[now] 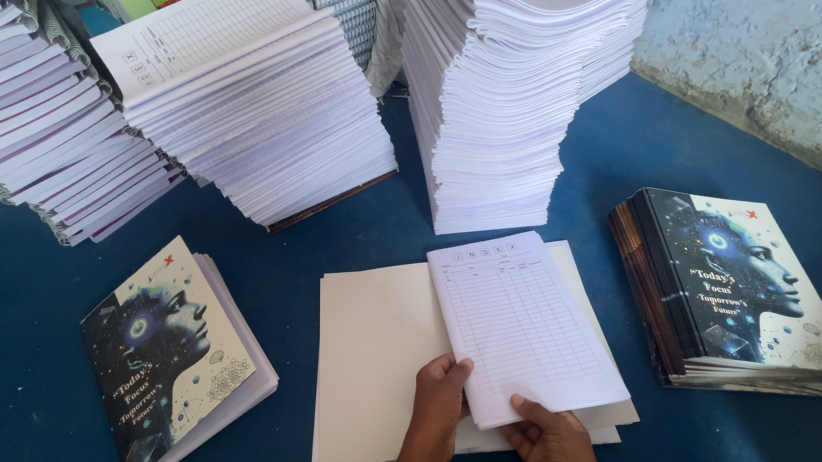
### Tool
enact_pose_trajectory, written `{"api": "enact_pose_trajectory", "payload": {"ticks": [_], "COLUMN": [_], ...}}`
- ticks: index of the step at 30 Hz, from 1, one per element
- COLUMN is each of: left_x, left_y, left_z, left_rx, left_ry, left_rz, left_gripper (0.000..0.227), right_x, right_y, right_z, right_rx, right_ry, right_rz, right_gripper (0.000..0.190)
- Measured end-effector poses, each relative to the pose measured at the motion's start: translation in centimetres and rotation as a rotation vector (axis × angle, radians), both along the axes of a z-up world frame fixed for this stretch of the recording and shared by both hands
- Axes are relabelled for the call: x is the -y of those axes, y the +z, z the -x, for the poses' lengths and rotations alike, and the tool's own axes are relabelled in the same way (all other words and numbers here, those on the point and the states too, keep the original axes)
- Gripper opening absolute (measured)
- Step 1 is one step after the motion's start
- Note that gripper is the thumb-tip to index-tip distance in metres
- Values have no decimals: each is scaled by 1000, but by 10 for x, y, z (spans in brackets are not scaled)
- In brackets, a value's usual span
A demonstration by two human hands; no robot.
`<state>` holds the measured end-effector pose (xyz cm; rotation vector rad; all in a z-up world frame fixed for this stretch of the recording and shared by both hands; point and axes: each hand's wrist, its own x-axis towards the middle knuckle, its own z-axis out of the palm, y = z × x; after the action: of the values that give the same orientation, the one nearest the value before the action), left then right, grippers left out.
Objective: The person inserts a printed cover sheet into an open book block, then places a loose index page inside the cover. They fold the cover over the pages to complete the binding and place the finished book on a stack. This process is repeated for multiple books.
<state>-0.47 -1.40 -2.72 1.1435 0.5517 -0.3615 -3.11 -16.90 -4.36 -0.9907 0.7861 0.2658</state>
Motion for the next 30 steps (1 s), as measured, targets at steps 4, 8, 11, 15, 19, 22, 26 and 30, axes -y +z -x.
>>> {"api": "enact_pose_trajectory", "payload": {"ticks": [4,8,11,15,19,22,26,30], "left_x": [-1,-2,-3,-3,-4,-4,-6,-6], "left_y": [-8,-14,-14,-3,18,29,25,15], "left_z": [0,-1,-2,-1,1,1,2,0], "left_rx": [18,-8,-16,-20,-80,-118,-49,-16], "left_ry": [17,14,14,40,81,76,96,117], "left_rz": [11,-9,-9,-18,-59,-117,-116,-143], "left_gripper": [35,36,38,45,58,63,63,61], "right_x": [8,25,42,71,95,96,90,93], "right_y": [1,9,15,18,27,38,55,67], "right_z": [-5,-11,-19,-33,-50,-58,-70,-85], "right_rx": [21,66,66,52,-90,-204,-203,-169], "right_ry": [-50,-140,-184,-195,-57,103,433,758], "right_rz": [-19,-58,-45,-46,-83,137,371,512], "right_gripper": [62,62,58,60,60,61,66,72]}}
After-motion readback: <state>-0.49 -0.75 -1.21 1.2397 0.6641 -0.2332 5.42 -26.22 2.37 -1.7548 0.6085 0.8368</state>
